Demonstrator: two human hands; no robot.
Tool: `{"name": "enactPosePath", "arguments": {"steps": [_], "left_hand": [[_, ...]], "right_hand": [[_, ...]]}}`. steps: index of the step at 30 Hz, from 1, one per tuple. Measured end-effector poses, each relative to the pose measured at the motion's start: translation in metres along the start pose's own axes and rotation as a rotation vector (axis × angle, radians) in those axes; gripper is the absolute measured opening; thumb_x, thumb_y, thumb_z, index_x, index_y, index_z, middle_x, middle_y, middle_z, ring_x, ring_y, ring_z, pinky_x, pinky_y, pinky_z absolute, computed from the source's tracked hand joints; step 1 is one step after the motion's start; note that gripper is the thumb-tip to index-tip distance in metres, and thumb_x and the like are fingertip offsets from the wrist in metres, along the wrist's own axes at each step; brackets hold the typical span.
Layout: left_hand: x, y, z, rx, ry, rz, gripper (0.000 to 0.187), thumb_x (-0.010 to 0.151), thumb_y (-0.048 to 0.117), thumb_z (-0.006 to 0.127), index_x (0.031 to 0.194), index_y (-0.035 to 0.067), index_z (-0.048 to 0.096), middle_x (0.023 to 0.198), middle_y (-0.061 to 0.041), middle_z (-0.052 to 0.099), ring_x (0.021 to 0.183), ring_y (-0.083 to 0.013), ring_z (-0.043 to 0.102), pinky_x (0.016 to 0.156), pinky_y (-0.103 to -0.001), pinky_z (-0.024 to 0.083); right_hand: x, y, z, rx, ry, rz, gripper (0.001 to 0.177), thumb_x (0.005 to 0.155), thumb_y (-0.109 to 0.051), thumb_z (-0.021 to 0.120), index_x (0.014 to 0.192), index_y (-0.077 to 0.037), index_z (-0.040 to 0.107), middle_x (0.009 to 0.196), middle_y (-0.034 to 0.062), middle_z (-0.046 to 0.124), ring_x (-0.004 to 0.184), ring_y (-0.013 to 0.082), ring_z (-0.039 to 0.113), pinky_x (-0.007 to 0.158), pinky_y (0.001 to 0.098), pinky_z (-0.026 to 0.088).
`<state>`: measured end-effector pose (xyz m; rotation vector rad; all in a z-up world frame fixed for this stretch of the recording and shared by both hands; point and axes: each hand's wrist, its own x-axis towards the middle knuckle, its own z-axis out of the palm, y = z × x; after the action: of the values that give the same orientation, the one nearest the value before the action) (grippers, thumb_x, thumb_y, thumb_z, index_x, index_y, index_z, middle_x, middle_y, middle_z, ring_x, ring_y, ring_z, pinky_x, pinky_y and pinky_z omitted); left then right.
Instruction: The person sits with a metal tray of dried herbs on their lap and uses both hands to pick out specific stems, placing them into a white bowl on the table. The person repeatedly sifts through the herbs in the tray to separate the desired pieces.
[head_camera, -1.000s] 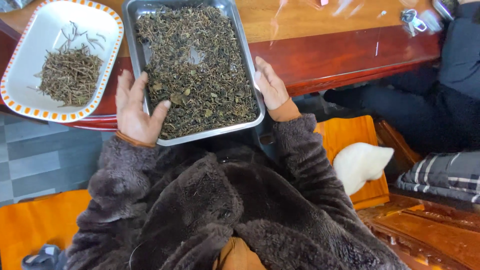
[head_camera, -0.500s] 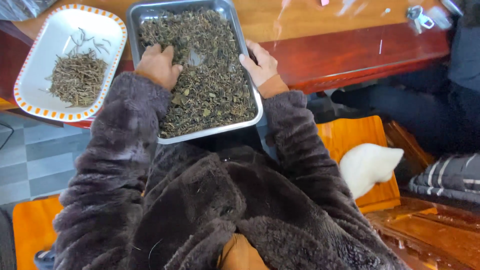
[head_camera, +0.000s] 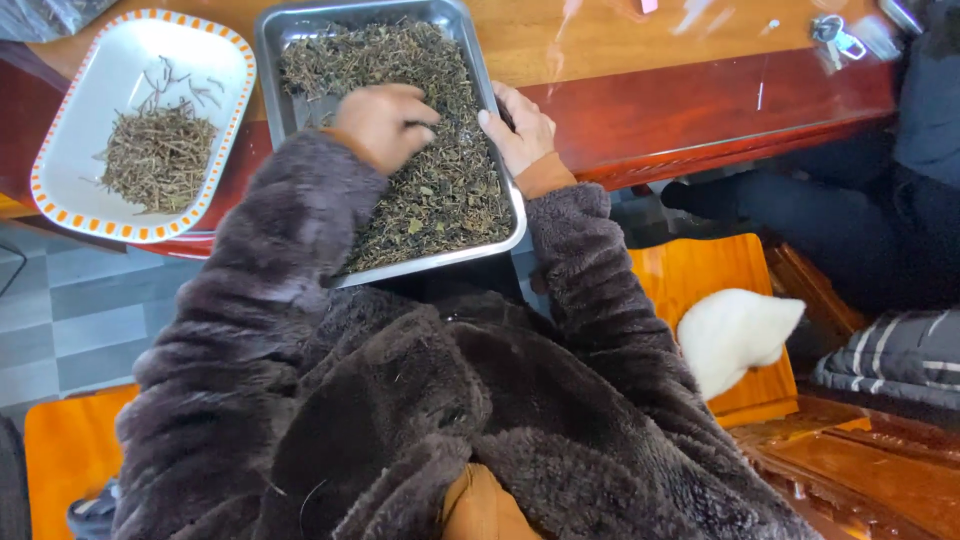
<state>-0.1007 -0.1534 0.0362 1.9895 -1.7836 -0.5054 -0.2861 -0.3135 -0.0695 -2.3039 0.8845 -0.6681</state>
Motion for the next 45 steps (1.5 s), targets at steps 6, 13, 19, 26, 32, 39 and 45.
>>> {"name": "enactPosePath", "arguments": {"steps": [6,13,19,26,32,39,45], "left_hand": [[0.026,0.005,0.039,0.122,-0.208,-0.018,0.035,0.093,0.039,0.069,0.127,0.029,0.071,0.16,-0.019,0.04,0.149,-0.04,0.031,0.123,-0.064,0.012],[0.015,0.016,-0.009,0.08,-0.192,-0.281,0.019,0.101,0.021,0.068,0.117,0.013,0.074,0.121,-0.012,0.067,0.113,-0.0302,0.063,0.107,-0.045,0.054],[0.013,-0.042,0.001,-0.035,0.039,-0.179,0.011,0.103,0.018,0.07,0.101,0.011,0.078,0.105,-0.01,0.077,0.095,-0.0259,0.072,0.096,-0.046,0.059],[-0.004,-0.079,0.015,-0.28,0.414,-0.026,0.004,0.101,0.012,0.078,0.102,0.011,0.081,0.101,-0.007,0.08,0.089,-0.0142,0.074,0.084,-0.036,0.063],[-0.037,-0.097,0.017,-0.404,0.422,-0.074,0.013,0.107,0.022,0.071,0.114,0.013,0.079,0.095,0.002,0.074,0.08,-0.0075,0.061,0.068,-0.026,0.053],[-0.055,-0.085,0.013,-0.453,0.549,-0.035,0.004,0.105,0.007,0.073,0.102,0.009,0.072,0.095,-0.003,0.074,0.083,-0.0131,0.066,0.075,-0.028,0.06],[-0.041,-0.117,0.036,-0.7,0.596,0.034,0.005,0.106,0.012,0.068,0.101,0.01,0.068,0.088,-0.001,0.069,0.082,-0.0108,0.064,0.082,-0.029,0.057]], "right_hand": [[-0.001,-0.004,-0.004,0.033,-0.015,-0.036,0.067,0.095,-0.068,0.038,0.141,-0.022,0.055,0.131,0.0062,0.07,0.124,0.0288,0.062,0.109,0.0513,0.034],[0.002,-0.001,-0.001,0.036,0.016,-0.058,0.075,0.092,-0.073,0.035,0.139,-0.02,0.056,0.124,0.0045,0.073,0.117,0.0272,0.065,0.105,0.0555,0.041],[0.003,-0.005,-0.002,0.017,0.001,-0.07,0.088,0.089,-0.083,0.021,0.139,-0.018,0.055,0.119,0.004,0.072,0.114,0.0259,0.066,0.106,0.0593,0.035],[0.0,-0.006,-0.003,0.005,0.006,-0.067,0.071,0.094,-0.068,0.031,0.138,-0.018,0.056,0.112,0.0,0.073,0.109,0.0248,0.067,0.101,0.0561,0.038],[0.002,0.005,0.002,0.037,0.036,-0.06,0.07,0.092,-0.069,0.039,0.138,-0.02,0.057,0.122,0.0039,0.074,0.114,0.026,0.068,0.104,0.0542,0.045],[0.019,-0.005,-0.017,-0.004,0.012,-0.057,0.059,0.098,-0.043,0.063,0.147,-0.014,0.048,0.147,0.0122,0.058,0.134,0.0355,0.054,0.11,0.0534,0.039],[0.043,-0.073,0.008,-0.203,-0.024,-0.218,0.015,0.09,-0.023,0.075,0.078,-0.027,0.068,0.101,-0.0066,0.07,0.11,0.0248,0.06,0.104,0.0595,0.031]]}}
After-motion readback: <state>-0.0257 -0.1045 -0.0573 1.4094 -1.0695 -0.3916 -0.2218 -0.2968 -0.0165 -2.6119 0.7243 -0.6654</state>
